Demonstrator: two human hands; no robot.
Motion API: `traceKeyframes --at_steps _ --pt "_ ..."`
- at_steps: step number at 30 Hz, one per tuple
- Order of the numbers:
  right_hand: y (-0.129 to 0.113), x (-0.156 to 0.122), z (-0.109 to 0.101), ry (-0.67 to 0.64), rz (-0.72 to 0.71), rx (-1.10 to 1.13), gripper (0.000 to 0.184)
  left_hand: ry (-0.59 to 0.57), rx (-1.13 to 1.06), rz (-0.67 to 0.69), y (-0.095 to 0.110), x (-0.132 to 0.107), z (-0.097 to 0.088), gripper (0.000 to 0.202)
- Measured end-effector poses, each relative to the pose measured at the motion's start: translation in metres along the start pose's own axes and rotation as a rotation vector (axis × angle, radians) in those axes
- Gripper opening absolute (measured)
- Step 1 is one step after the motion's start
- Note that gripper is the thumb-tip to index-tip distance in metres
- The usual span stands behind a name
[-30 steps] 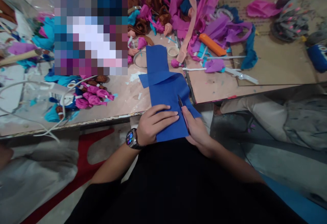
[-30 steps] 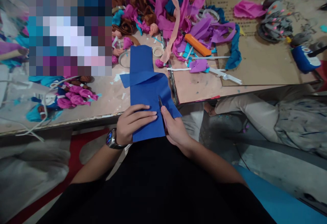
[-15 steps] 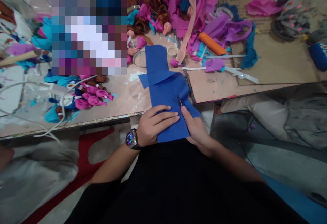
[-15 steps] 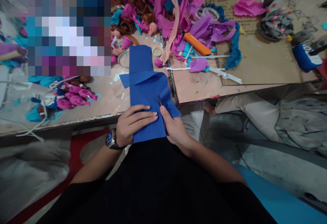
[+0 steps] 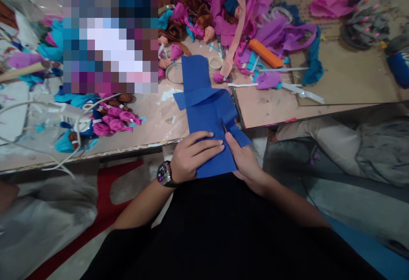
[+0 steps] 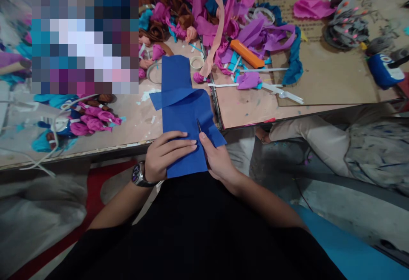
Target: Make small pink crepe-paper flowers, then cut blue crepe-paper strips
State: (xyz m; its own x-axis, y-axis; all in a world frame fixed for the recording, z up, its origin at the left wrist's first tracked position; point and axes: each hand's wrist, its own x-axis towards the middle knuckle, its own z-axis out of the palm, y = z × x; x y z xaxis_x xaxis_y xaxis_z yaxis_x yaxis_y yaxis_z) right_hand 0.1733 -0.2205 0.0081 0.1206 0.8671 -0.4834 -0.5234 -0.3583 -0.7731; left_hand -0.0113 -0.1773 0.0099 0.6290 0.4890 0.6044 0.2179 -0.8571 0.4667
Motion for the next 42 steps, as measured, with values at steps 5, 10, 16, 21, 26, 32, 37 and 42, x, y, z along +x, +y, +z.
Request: traceKeyframes --at_steps 5,10,16,21,26,32,37,42 --pt "0.0006 -0.0032 -0.0028 0.003 0.039 0.017 0.046 0.018 -0.013 -0.012 -0.0017 0.0002 -0.0011 0.044" --pt "0.0019 -0.0058 -0.0084 0.015 0.099 -0.015 0.052 0.014 -0.024 -0.015 -0.006 -0.0016 -0.0003 0.049" --pt "0.0014 -0.0043 -0.0047 0.03 0.026 0.044 0.049 0.006 -0.004 0.006 -0.0059 -0.0017 0.0 0.05" --pt "0.0001 -0.004 -0.0008 0.018 0.015 0.038 0.047 -0.003 -0.005 -0.002 -0.0041 -0.001 -0.0015 0.048" --pt "0.0001 -0.0036 -0.0019 0.023 -0.01 -0.003 0.046 0.003 -0.012 -0.009 -0.0039 -0.0006 -0.001 0.048" --pt "0.0016 -0.0019 -0.0022 0.013 -0.008 0.011 0.046 -0.004 -0.007 0.008 -0.0042 -0.0005 -0.0006 0.047" --pt "0.0011 -0.0017 -0.0007 0.019 -0.007 0.017 0.045 -0.011 0.003 0.008 -0.0044 -0.0006 -0.0013 0.045" --pt "-0.0004 -0.0021 -0.0001 0.02 -0.021 -0.002 0.045 -0.02 0.018 0.002 -0.0041 -0.0003 -0.0023 0.046"
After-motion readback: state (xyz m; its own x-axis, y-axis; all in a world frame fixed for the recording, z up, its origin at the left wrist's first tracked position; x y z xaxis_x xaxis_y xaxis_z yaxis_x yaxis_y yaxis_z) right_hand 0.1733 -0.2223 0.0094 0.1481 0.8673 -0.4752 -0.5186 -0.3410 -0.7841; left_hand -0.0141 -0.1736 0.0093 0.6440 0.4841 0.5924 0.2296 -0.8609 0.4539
